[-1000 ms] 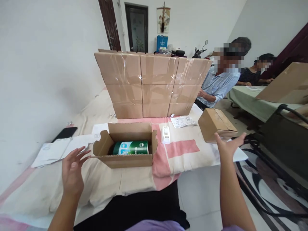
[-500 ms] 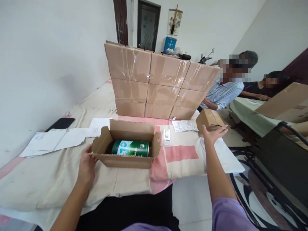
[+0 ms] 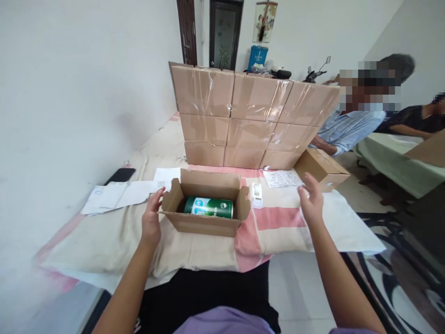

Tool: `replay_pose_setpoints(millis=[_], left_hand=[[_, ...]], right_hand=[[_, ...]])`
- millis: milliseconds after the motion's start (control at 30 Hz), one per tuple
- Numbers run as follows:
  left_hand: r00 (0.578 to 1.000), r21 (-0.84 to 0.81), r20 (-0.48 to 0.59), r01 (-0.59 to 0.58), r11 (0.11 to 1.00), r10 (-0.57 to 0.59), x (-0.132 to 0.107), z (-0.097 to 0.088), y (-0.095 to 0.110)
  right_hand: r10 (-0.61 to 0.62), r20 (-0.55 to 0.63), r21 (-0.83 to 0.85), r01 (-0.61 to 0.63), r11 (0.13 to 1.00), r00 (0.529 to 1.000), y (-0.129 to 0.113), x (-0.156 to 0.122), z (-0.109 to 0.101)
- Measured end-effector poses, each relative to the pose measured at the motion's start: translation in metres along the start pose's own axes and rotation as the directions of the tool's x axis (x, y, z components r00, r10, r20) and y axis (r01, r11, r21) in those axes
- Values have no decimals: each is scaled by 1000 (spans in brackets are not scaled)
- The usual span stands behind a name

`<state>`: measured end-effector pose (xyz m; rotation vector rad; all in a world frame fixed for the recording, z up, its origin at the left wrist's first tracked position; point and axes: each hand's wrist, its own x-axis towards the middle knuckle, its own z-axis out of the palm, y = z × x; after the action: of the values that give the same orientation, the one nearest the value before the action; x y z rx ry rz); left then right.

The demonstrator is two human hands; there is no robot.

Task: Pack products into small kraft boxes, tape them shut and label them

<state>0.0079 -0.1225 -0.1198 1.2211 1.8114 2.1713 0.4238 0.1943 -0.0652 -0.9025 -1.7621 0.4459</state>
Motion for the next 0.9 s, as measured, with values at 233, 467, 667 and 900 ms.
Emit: replay_pose_setpoints(millis=[233, 467, 667, 900], left_hand=[[865, -68, 495, -56, 996, 82, 34, 10, 41], [910, -26, 414, 18, 999, -5, 6, 16, 54], [955, -46, 263, 156, 987, -139, 4, 36, 45], [962, 8, 249, 114, 993, -113, 15, 33, 43]], right_hand=[[-398, 405, 409, 227, 884, 823, -124, -104, 97], [-101, 168, 561, -11, 828, 981, -128, -104, 134], [-26, 370, 638, -234, 734, 929, -132, -96, 137], [-116, 266, 661, -94, 744, 957, -125, -86, 141]])
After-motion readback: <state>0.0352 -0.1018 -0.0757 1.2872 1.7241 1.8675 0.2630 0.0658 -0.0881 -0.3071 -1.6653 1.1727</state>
